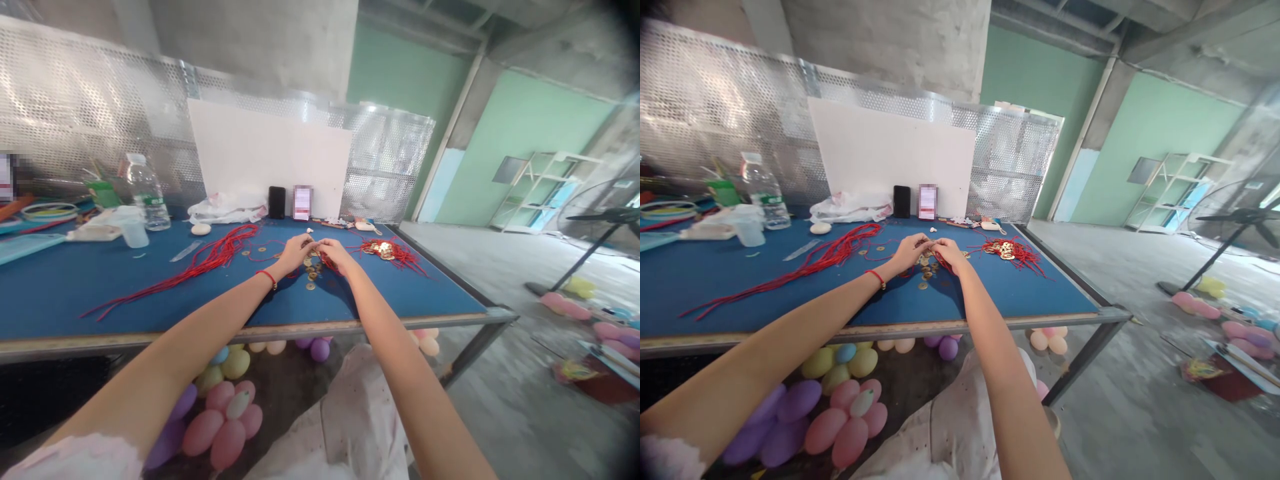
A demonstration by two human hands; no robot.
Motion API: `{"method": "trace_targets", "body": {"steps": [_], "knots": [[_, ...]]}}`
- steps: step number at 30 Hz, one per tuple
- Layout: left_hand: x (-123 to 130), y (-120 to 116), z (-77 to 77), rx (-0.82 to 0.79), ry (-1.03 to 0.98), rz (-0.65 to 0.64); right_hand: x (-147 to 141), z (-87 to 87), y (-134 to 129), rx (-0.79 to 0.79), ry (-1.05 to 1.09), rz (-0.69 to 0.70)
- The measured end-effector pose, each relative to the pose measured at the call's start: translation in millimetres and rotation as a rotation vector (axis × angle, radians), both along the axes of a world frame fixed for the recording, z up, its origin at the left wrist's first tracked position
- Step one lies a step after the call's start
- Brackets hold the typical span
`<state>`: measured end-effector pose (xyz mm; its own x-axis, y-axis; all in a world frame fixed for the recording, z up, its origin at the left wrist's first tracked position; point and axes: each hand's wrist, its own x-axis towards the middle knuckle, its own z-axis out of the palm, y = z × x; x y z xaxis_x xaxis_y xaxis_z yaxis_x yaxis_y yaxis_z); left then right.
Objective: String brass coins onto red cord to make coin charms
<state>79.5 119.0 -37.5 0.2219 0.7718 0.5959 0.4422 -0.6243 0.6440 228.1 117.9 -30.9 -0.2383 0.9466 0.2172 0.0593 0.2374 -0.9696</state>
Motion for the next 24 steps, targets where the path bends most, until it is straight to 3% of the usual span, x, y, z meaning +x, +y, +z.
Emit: {"method": "trace_targets", "body": {"steps": [16, 21, 24], "knots": [[1.6, 1.0, 1.5, 0.014, 0.036, -0.052, 5.7, -2.7, 9.9, -0.105, 0.209, 0.096], [0.0, 5.1, -0.2, -0.021, 0.038, -0.011, 17.8, 0.8, 17.2, -0.106, 0.376, -0.067], [-2.6, 7.2, -1.5, -0.045, 0.019, -0.016, 31.6, 3.8, 22.6, -0.097, 0.562, -0.394]]}}
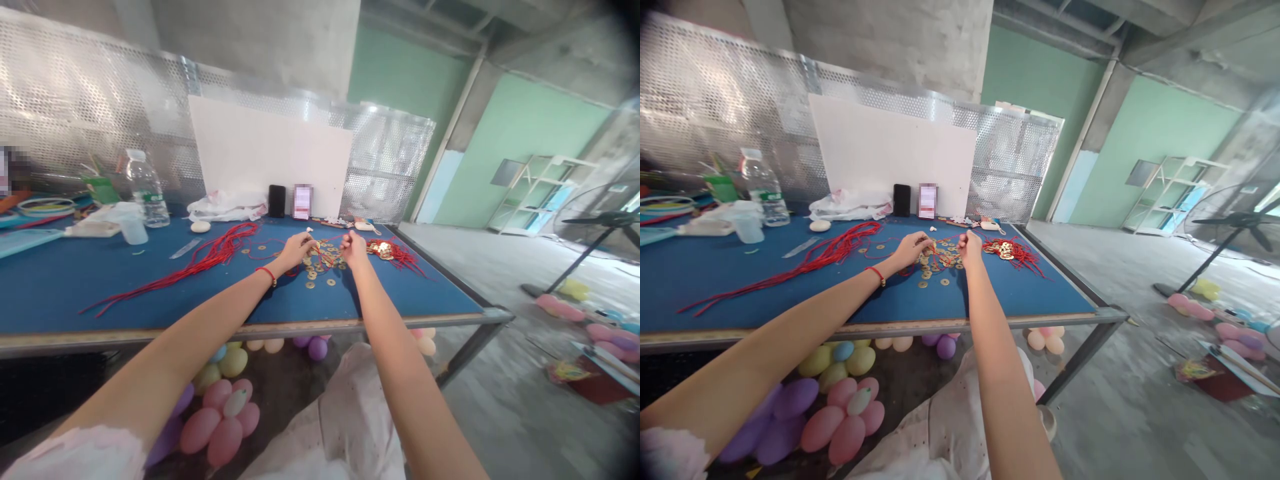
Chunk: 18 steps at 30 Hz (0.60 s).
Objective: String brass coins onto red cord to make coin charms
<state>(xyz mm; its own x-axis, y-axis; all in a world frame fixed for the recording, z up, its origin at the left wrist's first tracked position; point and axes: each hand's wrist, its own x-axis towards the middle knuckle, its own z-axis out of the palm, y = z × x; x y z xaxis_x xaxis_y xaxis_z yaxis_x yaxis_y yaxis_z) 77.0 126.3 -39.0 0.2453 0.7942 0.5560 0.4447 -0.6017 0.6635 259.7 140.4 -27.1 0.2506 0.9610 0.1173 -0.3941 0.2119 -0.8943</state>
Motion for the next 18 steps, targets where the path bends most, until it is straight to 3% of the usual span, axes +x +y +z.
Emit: {"method": "trace_targets", "body": {"steps": [3, 8, 12, 15, 18], "knots": [[-2.8, 1.6, -0.3, 0.012, 0.019, 0.013, 16.0, 1.3, 3.2, -0.065, 0.133, -0.339], [-8.3, 4.1, 1.6, -0.015, 0.024, 0.081, 34.8, 1.8, -0.7, -0.121, 0.188, -0.708], [-11.8, 3.4, 4.4, -0.075, -0.008, 0.078, 36.3, 2.0, -7.3, -0.11, -0.047, -0.974], [-10.7, -0.2, 6.8, -0.162, -0.061, 0.077, 34.2, 2.4, -11.4, -0.046, -0.308, -1.066], [-7.5, -4.8, 8.3, -0.237, -0.123, 0.028, 32.5, 4.1, -13.7, -0.013, -0.464, -1.041]]}}
